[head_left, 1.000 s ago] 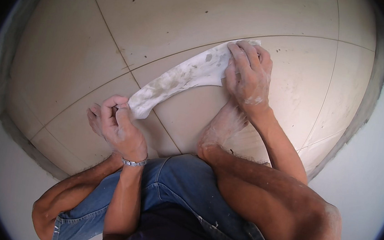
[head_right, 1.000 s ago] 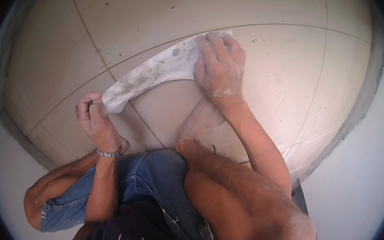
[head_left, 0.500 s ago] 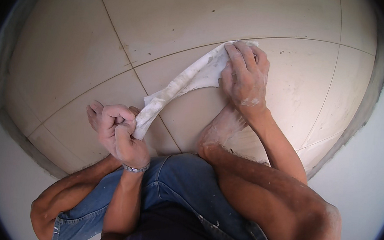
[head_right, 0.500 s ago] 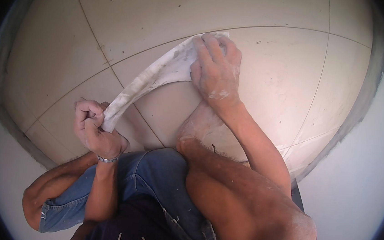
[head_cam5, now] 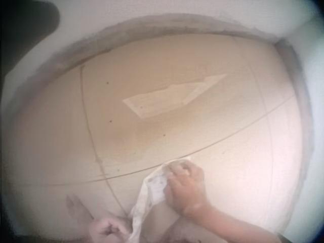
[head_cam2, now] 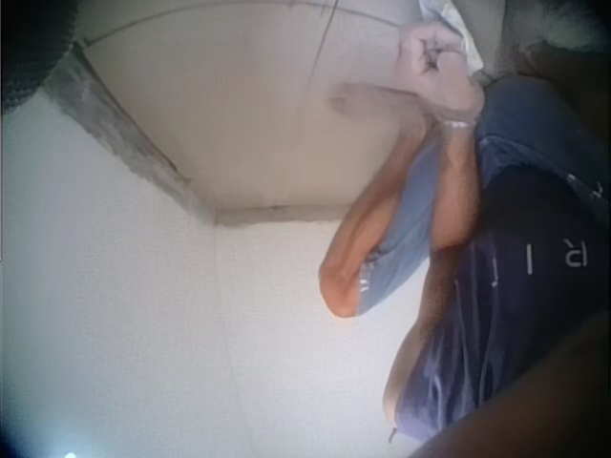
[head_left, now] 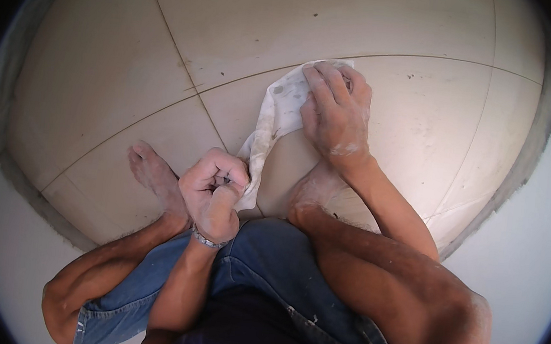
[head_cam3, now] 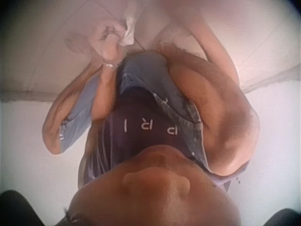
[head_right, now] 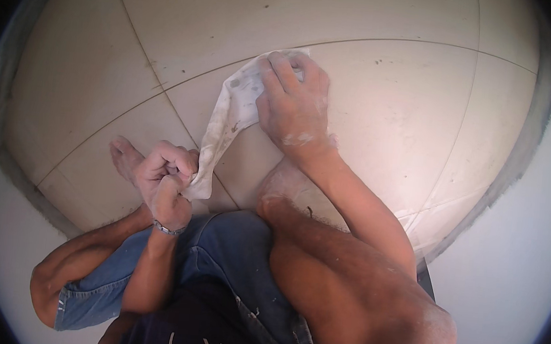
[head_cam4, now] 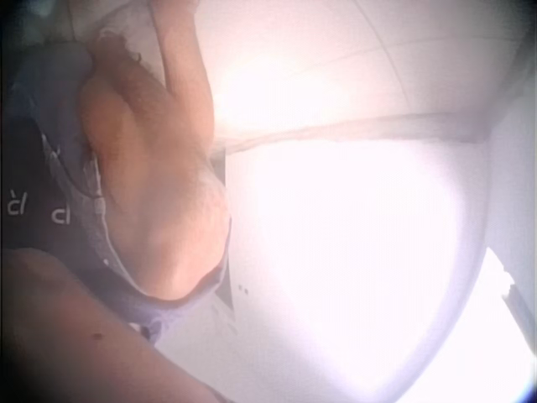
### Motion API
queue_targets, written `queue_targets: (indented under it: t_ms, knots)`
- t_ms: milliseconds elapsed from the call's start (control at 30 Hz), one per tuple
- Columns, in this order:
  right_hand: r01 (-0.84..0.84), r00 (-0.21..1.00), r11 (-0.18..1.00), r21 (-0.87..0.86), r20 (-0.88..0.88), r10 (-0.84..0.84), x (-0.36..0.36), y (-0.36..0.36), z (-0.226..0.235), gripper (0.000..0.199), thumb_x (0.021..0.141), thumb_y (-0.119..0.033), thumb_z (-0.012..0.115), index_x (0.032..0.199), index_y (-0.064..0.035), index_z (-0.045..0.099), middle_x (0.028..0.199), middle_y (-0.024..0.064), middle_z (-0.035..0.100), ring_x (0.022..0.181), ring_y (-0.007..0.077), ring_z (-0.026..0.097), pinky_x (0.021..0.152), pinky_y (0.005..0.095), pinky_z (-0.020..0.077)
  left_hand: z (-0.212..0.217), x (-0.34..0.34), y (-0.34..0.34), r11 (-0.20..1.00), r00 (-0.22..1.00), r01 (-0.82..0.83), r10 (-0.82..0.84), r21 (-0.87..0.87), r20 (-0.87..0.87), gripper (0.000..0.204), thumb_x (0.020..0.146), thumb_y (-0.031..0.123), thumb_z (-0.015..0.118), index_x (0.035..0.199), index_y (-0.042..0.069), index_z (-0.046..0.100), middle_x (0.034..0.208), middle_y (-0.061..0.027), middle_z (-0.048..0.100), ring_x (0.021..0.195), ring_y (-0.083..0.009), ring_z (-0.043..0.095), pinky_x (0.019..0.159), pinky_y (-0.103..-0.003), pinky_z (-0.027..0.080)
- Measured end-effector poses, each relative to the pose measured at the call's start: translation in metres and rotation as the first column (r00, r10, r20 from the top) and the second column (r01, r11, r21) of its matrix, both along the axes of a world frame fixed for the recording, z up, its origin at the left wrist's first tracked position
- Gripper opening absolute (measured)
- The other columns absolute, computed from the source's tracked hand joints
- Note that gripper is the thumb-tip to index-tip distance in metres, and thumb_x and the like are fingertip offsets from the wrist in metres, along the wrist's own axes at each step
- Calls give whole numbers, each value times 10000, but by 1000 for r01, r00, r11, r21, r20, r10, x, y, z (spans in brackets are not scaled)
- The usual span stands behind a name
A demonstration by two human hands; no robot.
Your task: The person kneels on a tiled floor and wipes the surface with a white cloth. They repeatedly fold the cloth to expose clean sides and scrub the tiles and grout lines. The person moves across the floor to clean different sections, focusing on removing residue.
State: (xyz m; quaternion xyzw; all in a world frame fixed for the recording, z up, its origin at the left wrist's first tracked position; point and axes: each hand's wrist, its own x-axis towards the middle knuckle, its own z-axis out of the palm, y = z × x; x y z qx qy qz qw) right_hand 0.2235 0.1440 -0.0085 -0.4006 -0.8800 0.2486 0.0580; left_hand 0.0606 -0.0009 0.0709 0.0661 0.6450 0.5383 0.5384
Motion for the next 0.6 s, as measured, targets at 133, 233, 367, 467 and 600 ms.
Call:
queue_targets:
  t_ms: [133,233,367,467,600]
  knots:
    - [-38,999,999,-23,-10,38,-11,-10,0,523,753,-13,703,1272,-71,672,1299,73,630,1186,353,546,1008,467,442,2,0,-2,1000,1000,-3,3,22,-14,119,758,-58,504,783,-5,608,745,-11,597,627,-31,437,573,-194,328]
    - [-81,996,995,-53,-37,80,-24,-21,-1,527,751,-29,713,1275,-75,672,1311,68,618,1193,343,542,1002,470,448,4,-5,-7,999,998,32,-30,34,-54,118,756,-61,506,777,-3,607,746,-12,596,622,-30,435,567,-195,324]
    - [-200,975,977,-78,-117,190,-39,-38,-1,521,754,-54,723,1272,-78,675,1306,63,618,1208,323,540,990,471,465,9,-8,-6,997,999,39,-37,61,-40,122,759,-61,508,793,1,608,742,-8,580,628,-31,431,568,-197,318]
    - [-240,960,970,-42,-157,231,-31,-38,-2,503,759,-64,724,1259,-87,681,1293,64,620,1212,318,546,987,464,474,17,-6,10,992,999,8,-14,128,46,164,749,-72,485,826,1,610,748,-10,570,641,-35,426,578,-201,320]
    - [-39,998,999,30,-41,40,16,-6,7,453,770,-71,711,1222,-89,690,1281,85,618,1217,332,550,1010,468,470,11,-5,12,972,965,226,-234,70,121,94,848,-34,568,899,12,631,769,11,583,644,-54,432,601,-206,355]
